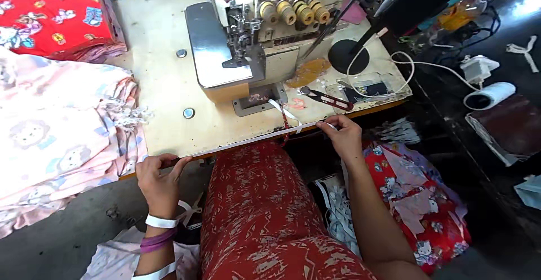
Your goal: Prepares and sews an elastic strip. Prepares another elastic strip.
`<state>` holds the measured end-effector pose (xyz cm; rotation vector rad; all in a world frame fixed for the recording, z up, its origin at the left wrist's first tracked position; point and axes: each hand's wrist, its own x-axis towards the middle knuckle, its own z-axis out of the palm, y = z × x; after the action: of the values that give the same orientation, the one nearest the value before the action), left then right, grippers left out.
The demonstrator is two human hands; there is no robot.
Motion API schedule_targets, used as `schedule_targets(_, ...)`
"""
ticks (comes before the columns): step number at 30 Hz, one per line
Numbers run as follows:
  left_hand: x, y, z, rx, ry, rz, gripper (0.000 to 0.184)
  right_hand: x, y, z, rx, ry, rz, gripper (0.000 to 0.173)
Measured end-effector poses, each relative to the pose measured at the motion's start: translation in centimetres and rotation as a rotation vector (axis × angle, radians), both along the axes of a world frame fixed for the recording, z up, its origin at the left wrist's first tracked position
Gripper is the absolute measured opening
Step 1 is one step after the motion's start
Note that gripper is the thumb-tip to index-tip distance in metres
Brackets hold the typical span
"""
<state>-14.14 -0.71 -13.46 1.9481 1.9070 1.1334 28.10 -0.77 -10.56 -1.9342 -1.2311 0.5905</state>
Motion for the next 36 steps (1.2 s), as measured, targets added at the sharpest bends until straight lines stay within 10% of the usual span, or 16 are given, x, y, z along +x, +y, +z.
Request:
schedule_targets(20,0.7,0.0,0.9,-0.055,-0.006,-0.038,0.019,-1.3,-0.4,-0.9,0.158,-0.117,0.018,0.019)
schedule_targets(24,1.0,-1.4,3.9,-0.186,0.056,-0.251,0.018,-1.1,-1.1,3.6,0.096,0.014,0.096,0.015)
schedule_targets(31,2.9,-1.4,9.2,-0.511,-0.675,-0.676,0.018,-3.2,0.5,10.1,0.011,0.331,0.472,0.012)
schedule_targets(36,6.9,0.1,12.2,-0.521,-0.731,-0.977,0.024,-7.6,1.8,12.4,-0.066,0.374,0.815,0.010)
